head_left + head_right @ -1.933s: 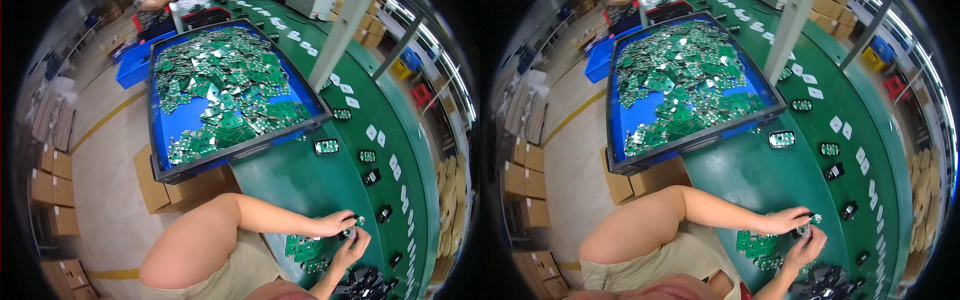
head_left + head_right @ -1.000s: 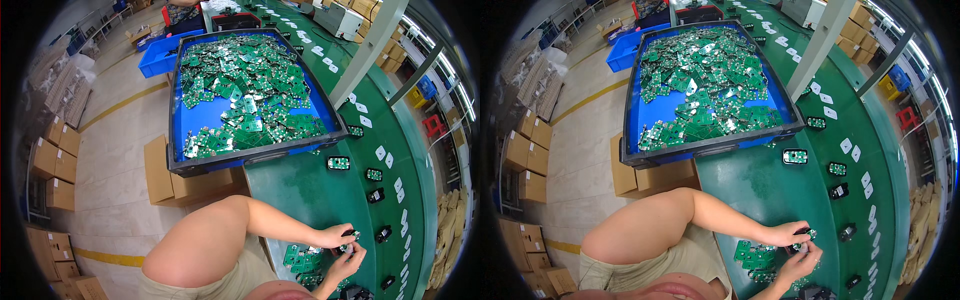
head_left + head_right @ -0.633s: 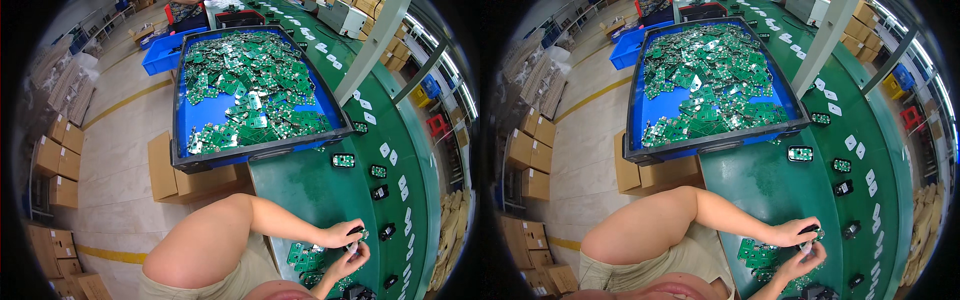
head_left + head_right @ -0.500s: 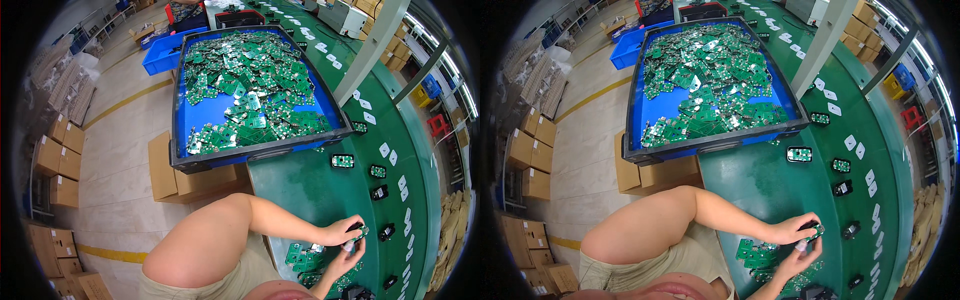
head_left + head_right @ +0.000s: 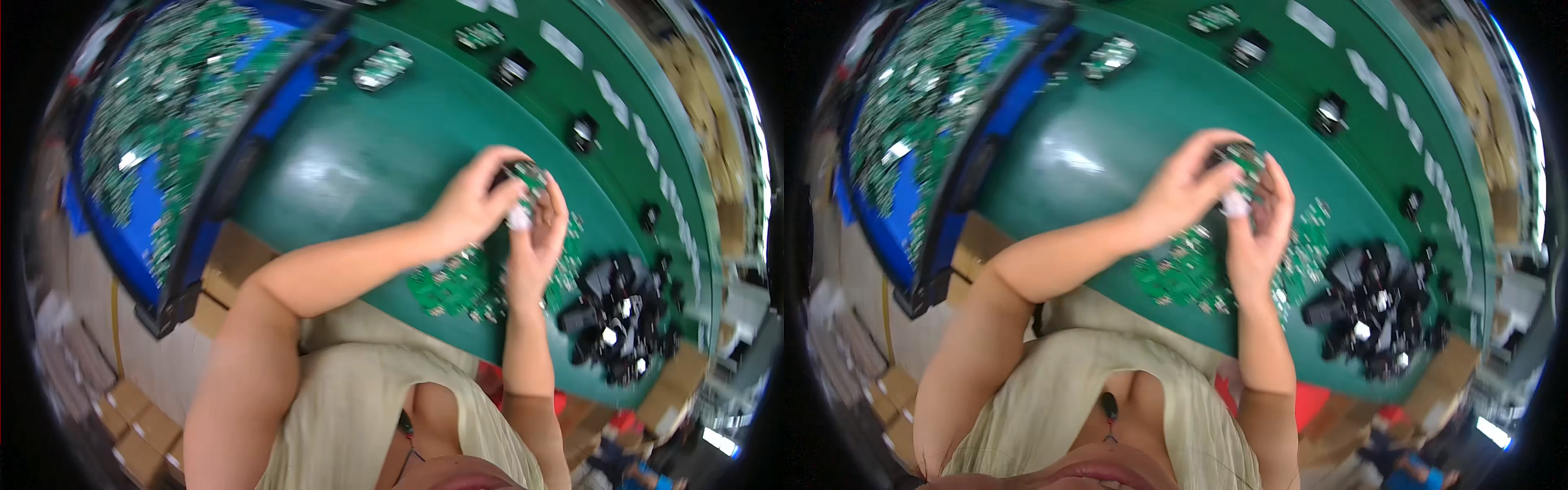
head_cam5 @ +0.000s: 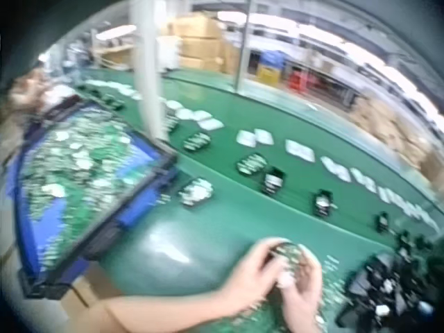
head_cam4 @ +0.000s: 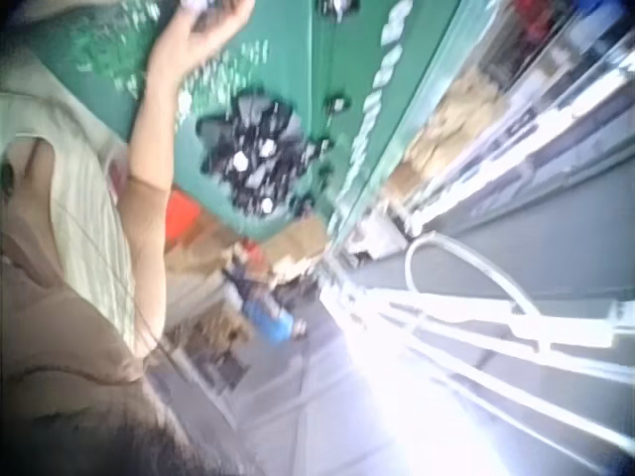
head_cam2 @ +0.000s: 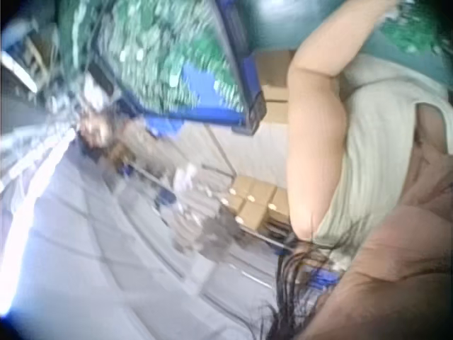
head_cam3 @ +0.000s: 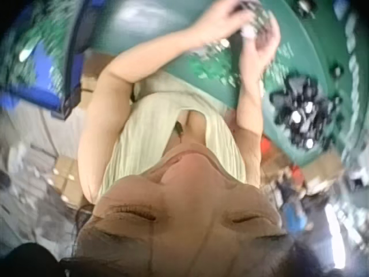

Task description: Assembling electronic components into black plastic housings at a production line.

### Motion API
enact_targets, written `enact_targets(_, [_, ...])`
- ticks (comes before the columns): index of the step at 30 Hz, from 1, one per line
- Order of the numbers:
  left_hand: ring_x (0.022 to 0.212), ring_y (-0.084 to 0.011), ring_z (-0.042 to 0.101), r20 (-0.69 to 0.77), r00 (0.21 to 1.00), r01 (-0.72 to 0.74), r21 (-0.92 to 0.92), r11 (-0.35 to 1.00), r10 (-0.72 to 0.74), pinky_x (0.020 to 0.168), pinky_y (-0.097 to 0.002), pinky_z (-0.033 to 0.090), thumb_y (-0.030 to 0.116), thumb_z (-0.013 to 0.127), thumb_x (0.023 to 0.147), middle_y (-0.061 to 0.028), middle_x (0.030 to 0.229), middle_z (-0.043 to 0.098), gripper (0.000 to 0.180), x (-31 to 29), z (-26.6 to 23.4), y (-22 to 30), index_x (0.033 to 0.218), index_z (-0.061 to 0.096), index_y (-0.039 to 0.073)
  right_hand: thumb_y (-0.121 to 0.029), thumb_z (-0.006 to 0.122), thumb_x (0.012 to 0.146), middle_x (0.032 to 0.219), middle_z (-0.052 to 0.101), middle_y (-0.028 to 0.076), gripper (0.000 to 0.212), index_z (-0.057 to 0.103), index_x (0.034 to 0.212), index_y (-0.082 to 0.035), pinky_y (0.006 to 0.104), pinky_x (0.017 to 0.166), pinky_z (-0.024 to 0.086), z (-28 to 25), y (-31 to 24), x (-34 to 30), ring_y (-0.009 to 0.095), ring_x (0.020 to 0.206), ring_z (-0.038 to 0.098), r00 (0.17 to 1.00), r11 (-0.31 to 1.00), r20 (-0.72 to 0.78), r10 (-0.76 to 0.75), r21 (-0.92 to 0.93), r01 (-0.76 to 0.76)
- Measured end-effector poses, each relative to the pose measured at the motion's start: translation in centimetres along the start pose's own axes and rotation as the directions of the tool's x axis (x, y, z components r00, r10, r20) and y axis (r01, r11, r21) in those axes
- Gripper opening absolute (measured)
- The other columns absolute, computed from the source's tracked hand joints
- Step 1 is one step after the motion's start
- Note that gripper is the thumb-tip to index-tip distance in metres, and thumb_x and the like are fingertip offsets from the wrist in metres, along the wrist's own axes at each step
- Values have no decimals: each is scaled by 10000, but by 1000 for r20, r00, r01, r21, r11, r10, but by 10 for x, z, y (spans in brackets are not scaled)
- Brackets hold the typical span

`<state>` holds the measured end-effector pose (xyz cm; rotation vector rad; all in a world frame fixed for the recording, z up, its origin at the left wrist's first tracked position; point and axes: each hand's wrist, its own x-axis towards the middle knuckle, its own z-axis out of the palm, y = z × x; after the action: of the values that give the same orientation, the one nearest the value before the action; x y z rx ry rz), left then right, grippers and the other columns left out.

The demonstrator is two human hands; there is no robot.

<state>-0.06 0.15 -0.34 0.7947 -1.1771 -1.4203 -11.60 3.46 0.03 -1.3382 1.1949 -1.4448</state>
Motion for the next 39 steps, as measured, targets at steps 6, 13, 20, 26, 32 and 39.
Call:
enact_targets(6, [1103, -133, 460, 234, 954, 248, -256, 934, -190, 962, -295, 371, 109, 516, 894, -64, 1198, 476, 440, -2, 10, 3, 1294, 360, 15, -5, 652, 751, 943, 555, 102, 205, 622, 952, -38, 262, 647, 457, -29, -14, 2, 180, 845, 525, 933, 775, 32, -359, -547, 317])
enact_targets(13, [967, -113, 532, 262, 958, 169, -175, 970, -119, 858, -267, 434, 119, 537, 890, -70, 1089, 545, 440, -6, 12, 12, 1279, 353, 27, -1, 661, 740, 896, 561, 87, 129, 634, 863, -29, 247, 618, 461, -44, -12, 3, 161, 773, 546, 920, 829, 36, -390, -421, 368])
enact_targets(20, [985, -116, 519, 285, 947, 195, -150, 969, -146, 852, -267, 430, 123, 544, 889, -79, 1127, 528, 465, -4, 12, 12, 1298, 345, 25, -13, 662, 703, 798, 514, 52, 121, 644, 804, -76, 293, 639, 414, -46, -18, 5, 191, 741, 490, 874, 694, 76, -480, -576, 431])
enact_targets(26, [998, -114, 512, 288, 949, 170, -124, 978, -129, 861, -266, 424, 129, 534, 897, -78, 1133, 524, 463, -7, 13, 10, 1302, 341, 18, -9, 654, 675, 780, 526, 52, 133, 632, 787, -78, 313, 632, 405, -45, -15, 9, 213, 736, 496, 854, 627, 120, -506, -629, 460])
enact_targets(32, [945, -96, 518, 259, 954, 188, -110, 976, -154, 815, -251, 433, 135, 521, 904, -65, 1074, 536, 353, -9, 12, 4, 1215, 399, 21, -12, 643, 603, 766, 544, 63, 187, 603, 779, -59, 342, 600, 451, -37, -18, 8, 241, 717, 535, 738, 421, 283, -613, -673, 608])
enact_targets(39, [985, -124, 518, 221, 972, 102, -107, 989, -76, 851, -271, 428, 128, 482, 918, -86, 1080, 543, 321, -10, 17, 4, 1207, 398, 15, 4, 614, 609, 754, 535, 45, 190, 590, 781, -76, 320, 553, 444, -37, -11, 6, 224, 713, 548, 705, 350, 235, -669, -738, 578])
